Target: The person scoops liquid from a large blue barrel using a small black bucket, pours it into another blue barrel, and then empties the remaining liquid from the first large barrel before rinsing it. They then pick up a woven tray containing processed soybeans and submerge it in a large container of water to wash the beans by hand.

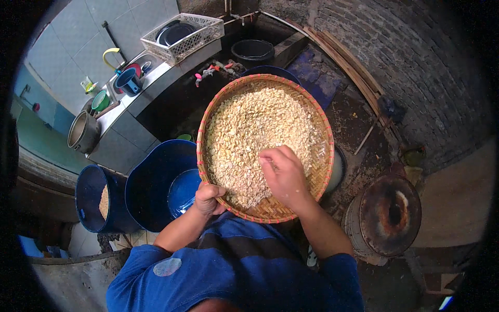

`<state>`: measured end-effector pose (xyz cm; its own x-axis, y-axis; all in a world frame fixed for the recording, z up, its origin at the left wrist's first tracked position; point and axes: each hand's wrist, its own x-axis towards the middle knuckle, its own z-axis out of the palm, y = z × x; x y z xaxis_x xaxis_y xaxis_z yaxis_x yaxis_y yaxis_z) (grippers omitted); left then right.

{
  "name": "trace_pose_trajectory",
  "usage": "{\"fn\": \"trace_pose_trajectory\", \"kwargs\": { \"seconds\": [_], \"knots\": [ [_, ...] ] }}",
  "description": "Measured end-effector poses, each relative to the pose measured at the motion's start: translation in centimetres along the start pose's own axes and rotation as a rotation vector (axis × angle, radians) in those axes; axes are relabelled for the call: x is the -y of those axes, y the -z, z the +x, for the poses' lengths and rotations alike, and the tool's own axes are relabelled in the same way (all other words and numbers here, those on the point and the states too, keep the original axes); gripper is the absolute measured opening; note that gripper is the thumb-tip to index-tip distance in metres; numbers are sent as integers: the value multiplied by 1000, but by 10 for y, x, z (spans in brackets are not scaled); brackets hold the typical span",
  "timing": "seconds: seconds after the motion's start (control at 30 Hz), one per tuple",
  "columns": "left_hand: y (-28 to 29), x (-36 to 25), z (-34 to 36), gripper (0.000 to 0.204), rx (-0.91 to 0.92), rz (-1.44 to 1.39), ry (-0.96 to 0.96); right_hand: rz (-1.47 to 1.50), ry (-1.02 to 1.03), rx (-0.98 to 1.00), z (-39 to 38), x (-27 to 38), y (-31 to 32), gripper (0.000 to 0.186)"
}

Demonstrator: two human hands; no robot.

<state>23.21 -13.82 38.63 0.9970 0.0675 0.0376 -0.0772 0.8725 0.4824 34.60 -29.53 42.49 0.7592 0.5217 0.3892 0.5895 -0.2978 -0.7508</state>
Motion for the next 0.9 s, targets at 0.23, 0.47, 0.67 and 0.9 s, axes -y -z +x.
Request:
{"fn": "trace_pose_trajectory", "kwargs": {
  "seconds": [0.23, 0.47, 0.67, 0.9],
  "knots": [
    [-4, -5, -2, 80, -52, 19, 56, -62, 84, 105, 19, 14, -19, 9],
    [-7, -5, 0, 79, -56, 37, 33, -131, 114, 117, 22, 16, -18, 13],
    [-2, -3, -1, 79, -74, 55, 41, -168, 156, 126, 25, 17, -21, 13],
    [-6, -3, 2, 80, -57, 49, 25, -195, 159, 148, 26, 14, -22, 11]
  ]
}}
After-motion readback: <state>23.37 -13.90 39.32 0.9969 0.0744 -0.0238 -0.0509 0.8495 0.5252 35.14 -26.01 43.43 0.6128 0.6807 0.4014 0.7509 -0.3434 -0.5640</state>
